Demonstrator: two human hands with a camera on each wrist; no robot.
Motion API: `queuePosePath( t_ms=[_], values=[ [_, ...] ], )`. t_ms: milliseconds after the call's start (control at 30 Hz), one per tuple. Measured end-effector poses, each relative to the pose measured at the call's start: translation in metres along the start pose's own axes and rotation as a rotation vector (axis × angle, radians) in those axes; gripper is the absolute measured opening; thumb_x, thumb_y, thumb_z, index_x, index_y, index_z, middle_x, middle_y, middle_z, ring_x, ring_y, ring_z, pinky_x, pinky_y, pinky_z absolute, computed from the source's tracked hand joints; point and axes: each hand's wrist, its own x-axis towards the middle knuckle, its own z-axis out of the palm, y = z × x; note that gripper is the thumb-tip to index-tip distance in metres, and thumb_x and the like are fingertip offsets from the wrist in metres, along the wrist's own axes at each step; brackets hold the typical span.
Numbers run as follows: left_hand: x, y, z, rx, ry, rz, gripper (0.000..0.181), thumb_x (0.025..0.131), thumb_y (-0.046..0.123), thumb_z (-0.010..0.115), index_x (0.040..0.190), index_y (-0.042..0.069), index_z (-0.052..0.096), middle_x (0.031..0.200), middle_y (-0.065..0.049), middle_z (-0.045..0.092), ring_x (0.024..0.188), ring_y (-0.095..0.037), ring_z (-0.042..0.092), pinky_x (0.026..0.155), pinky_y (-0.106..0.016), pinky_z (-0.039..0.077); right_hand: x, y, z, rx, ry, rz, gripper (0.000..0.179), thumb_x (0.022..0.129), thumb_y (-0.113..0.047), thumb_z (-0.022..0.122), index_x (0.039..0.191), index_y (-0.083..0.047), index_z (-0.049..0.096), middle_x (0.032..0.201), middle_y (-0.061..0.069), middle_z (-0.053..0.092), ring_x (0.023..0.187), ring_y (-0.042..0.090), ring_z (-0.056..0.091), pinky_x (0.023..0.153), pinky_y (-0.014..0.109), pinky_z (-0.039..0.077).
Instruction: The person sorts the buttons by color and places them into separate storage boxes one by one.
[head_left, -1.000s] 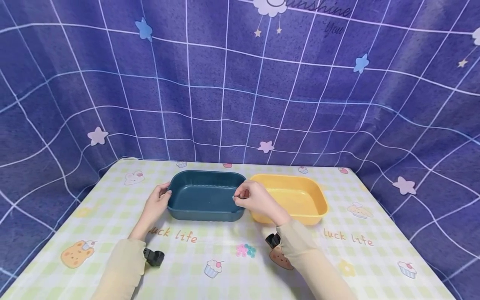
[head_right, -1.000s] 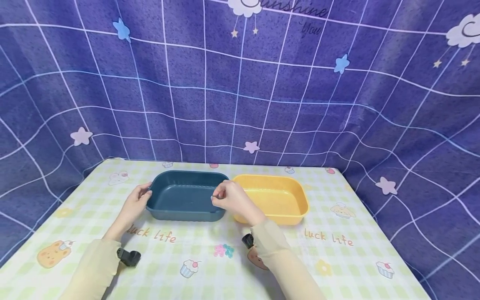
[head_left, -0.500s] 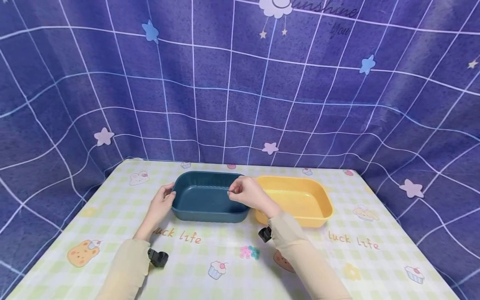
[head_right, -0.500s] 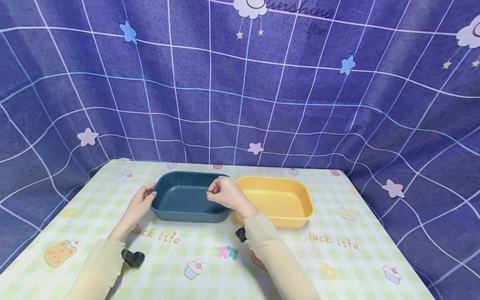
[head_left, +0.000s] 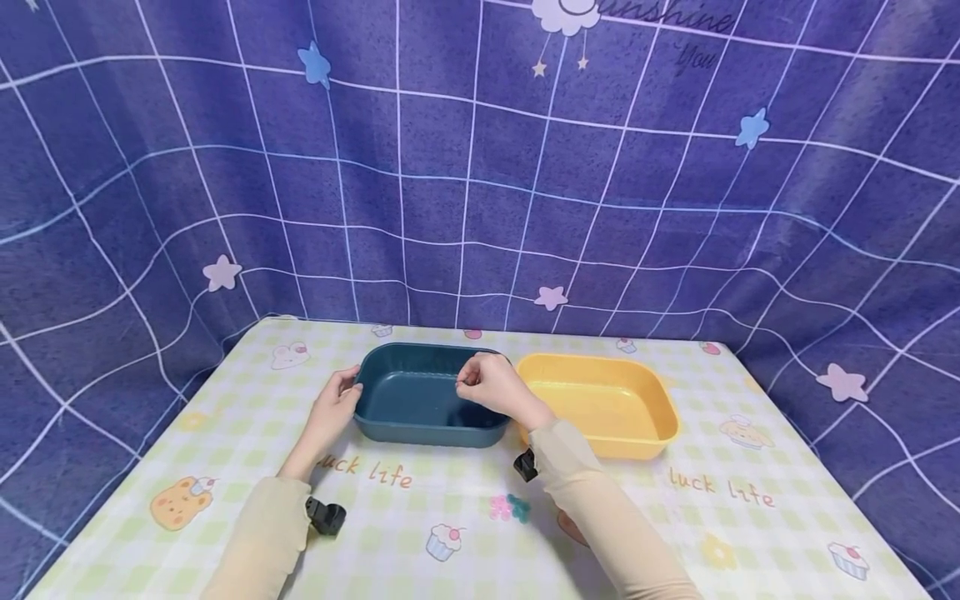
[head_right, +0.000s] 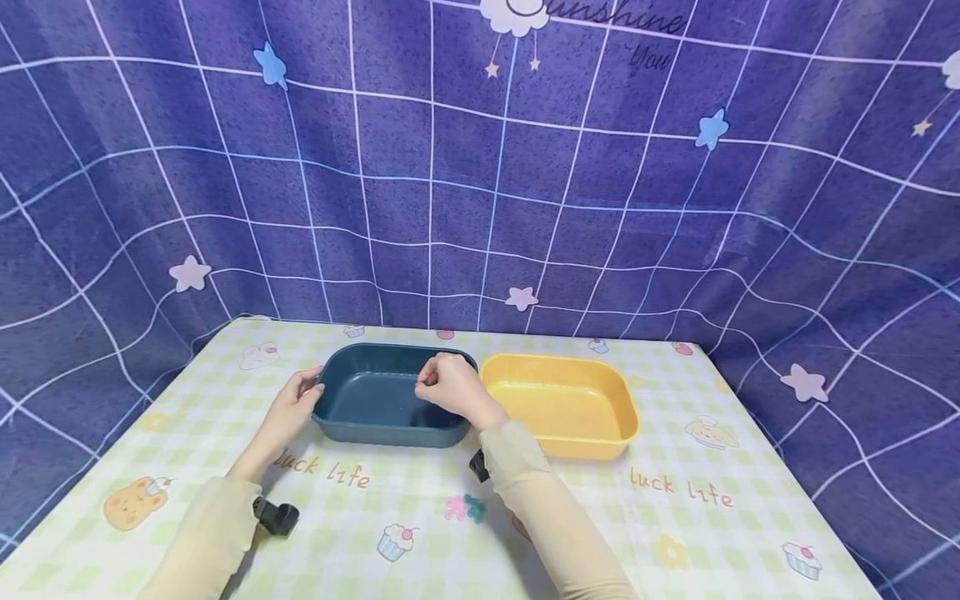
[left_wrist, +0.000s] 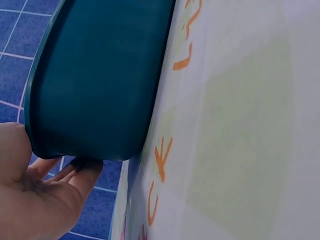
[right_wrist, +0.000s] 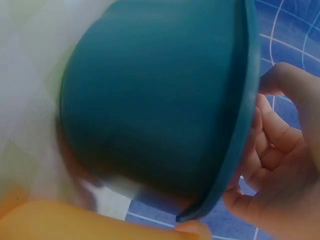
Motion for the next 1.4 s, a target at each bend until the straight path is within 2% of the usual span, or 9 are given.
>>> queuePosePath(
  t_ms=[333, 667, 1100, 1400],
  values=[
    [-0.001, 0.007, 0.003, 0.013, -0.001, 0.002, 0.045, 0.101, 0.018, 0.039, 0.142, 0.002, 0.032, 0.145, -0.024, 0.036, 0.132, -0.037, 0.038, 0.108, -0.046, 0.034, -0.003, 0.005, 0.0, 0.013, 0.014, 0.03, 0.003, 0.08, -0.014, 0.069, 0.078, -0.011, 0.068, 0.077, -0.001, 0.062, 0.066, 0.005, 0.055, 0.065, 0.019, 0.048],
    [0.0, 0.001, 0.006, -0.001, -0.002, -0.015, 0.044, 0.101, 0.016, 0.04, 0.142, 0.002, 0.032, 0.147, -0.023, 0.034, 0.133, -0.037, 0.037, 0.109, -0.046, 0.034, -0.007, 0.008, 0.0, 0.0, 0.018, 0.025, 0.004, 0.08, -0.016, 0.071, 0.08, -0.012, 0.069, 0.078, -0.001, 0.062, 0.069, 0.006, 0.056, 0.066, 0.018, 0.048],
    [0.001, 0.002, 0.006, 0.003, -0.001, -0.032, 0.045, 0.101, 0.016, 0.039, 0.143, 0.002, 0.031, 0.148, -0.023, 0.032, 0.135, -0.036, 0.035, 0.109, -0.045, 0.033, -0.013, 0.009, -0.003, 0.05, 0.017, 0.026, 0.005, 0.081, -0.015, 0.071, 0.082, -0.011, 0.069, 0.08, 0.0, 0.06, 0.069, 0.007, 0.053, 0.065, 0.019, 0.046],
    [0.0, 0.001, 0.001, 0.024, 0.001, -0.007, 0.046, 0.101, 0.018, 0.039, 0.143, 0.001, 0.03, 0.147, -0.024, 0.033, 0.134, -0.038, 0.036, 0.108, -0.046, 0.034, -0.023, 0.0, -0.013, 0.105, 0.038, 0.011, 0.013, 0.081, -0.015, 0.072, 0.09, -0.006, 0.071, 0.079, 0.001, 0.055, 0.068, 0.009, 0.05, 0.063, 0.019, 0.044]
  ],
)
